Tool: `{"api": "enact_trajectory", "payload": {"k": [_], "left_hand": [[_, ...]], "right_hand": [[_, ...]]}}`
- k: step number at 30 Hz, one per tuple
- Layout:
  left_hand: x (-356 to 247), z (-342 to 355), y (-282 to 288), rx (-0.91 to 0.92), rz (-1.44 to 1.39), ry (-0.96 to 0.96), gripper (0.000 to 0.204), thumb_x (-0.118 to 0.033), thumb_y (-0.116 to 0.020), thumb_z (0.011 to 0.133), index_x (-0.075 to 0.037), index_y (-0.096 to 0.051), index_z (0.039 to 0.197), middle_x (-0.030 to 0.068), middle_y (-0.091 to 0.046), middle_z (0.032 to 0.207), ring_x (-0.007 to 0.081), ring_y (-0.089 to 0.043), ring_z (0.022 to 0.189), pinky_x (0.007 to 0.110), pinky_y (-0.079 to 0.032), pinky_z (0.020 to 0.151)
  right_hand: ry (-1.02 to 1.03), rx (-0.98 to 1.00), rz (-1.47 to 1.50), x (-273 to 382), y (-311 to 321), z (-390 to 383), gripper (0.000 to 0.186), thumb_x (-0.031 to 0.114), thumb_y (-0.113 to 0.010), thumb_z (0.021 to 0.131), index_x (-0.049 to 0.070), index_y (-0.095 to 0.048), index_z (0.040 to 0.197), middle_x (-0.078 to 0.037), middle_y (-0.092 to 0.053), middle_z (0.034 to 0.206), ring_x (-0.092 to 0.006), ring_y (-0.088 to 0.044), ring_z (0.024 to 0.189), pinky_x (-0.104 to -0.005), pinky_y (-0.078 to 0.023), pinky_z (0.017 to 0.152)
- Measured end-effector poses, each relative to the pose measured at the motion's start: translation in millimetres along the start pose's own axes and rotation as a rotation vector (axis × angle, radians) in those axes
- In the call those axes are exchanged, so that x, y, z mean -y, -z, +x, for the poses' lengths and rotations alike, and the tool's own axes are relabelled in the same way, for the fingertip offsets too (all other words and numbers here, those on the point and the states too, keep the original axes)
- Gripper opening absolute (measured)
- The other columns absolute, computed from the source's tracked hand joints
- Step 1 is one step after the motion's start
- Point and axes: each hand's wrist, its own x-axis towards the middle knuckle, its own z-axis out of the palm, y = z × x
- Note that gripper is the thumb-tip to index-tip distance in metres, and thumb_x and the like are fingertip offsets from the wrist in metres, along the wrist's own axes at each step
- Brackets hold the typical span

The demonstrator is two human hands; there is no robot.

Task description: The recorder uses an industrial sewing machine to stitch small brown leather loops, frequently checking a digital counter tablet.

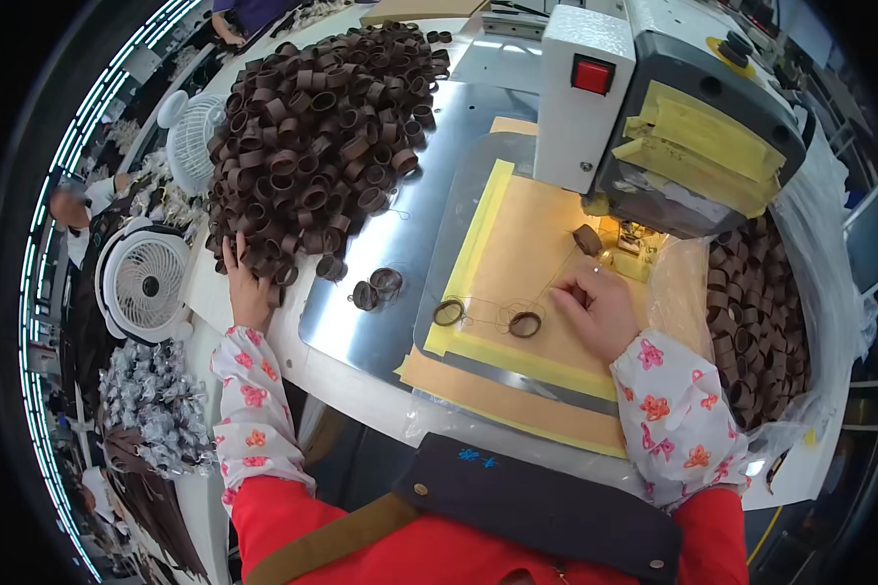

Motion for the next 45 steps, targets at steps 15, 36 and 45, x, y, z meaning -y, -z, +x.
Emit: {"api": "enact_trajectory", "payload": {"k": [15, 36, 45], "left_hand": [[-30.3, 58.3, -46.6, -0.256, -0.259, 0.224, 0.077, -0.042, -0.06, 0.079, 0.012, -0.032, 0.127, 0.0258, -0.027, 0.137, 0.034, -0.027, 0.128, 0.033, -0.022, 0.104], [-233.0, -38.0, -14.0, 0.405, -0.308, -0.541, 0.06, -0.022, -0.065, 0.072, -0.009, -0.045, 0.127, 0.0182, -0.031, 0.136, 0.0349, -0.03, 0.125, 0.047, -0.023, 0.101], [-167.8, -8.4, -45.0, 0.119, 0.222, -0.49, 0.033, -0.002, -0.045, 0.083, -0.005, -0.054, 0.114, 0.0132, -0.05, 0.12, 0.0318, -0.044, 0.114, 0.044, -0.028, 0.098]], "right_hand": [[0.083, -0.01, -0.041, -2.3, 1.2, -4.6, 0.008, 0.008, -0.064, 0.074, 0.003, -0.058, 0.078, -0.008, -0.052, 0.069, -0.02, -0.053, 0.056, -0.03, -0.042, 0.053], [0.109, -0.074, -0.032, -7.9, 33.6, -42.8, 0.007, 0.004, -0.062, 0.076, 0.002, -0.058, 0.081, -0.008, -0.056, 0.075, -0.0176, -0.054, 0.057, -0.0263, -0.043, 0.052], [0.11, -0.346, -0.319, -3.3, 119.6, -58.3, 0.007, 0.005, -0.061, 0.076, 0.003, -0.06, 0.083, -0.008, -0.057, 0.066, -0.018, -0.055, 0.055, -0.0261, -0.043, 0.05]]}}
